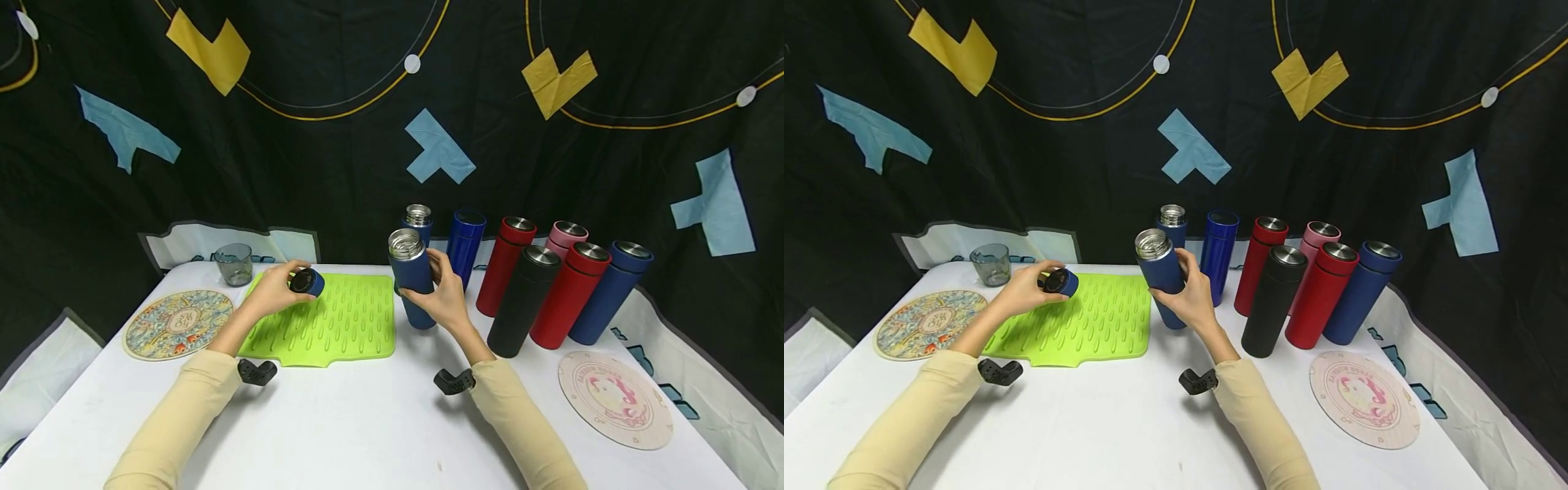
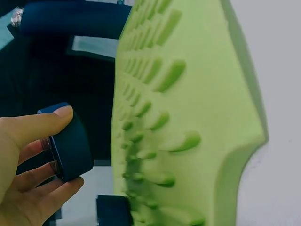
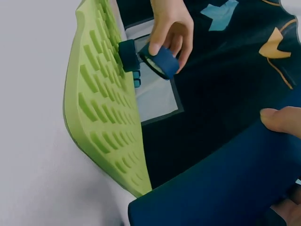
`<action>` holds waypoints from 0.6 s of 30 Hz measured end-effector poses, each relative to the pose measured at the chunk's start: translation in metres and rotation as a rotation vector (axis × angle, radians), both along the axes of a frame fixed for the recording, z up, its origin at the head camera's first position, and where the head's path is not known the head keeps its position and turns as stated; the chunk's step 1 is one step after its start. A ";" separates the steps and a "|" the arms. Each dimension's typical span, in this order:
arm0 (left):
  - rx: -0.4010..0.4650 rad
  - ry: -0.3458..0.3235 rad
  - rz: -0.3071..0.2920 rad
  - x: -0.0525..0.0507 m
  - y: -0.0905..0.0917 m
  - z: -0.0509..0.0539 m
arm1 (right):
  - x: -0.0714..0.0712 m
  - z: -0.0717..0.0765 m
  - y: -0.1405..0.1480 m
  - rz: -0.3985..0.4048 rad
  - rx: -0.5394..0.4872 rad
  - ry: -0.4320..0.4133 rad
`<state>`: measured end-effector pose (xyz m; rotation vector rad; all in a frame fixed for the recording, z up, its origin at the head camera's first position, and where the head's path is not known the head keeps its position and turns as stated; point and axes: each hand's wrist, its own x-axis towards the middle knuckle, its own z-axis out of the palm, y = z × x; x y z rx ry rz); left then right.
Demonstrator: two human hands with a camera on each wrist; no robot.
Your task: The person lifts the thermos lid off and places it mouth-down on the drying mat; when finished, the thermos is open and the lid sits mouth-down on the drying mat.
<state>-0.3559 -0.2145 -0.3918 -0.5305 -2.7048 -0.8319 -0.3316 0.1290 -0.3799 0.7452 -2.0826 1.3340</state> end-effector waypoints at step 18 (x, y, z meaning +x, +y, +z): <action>-0.104 -0.089 0.079 -0.016 0.008 -0.019 | -0.032 -0.027 -0.014 -0.114 -0.286 -0.127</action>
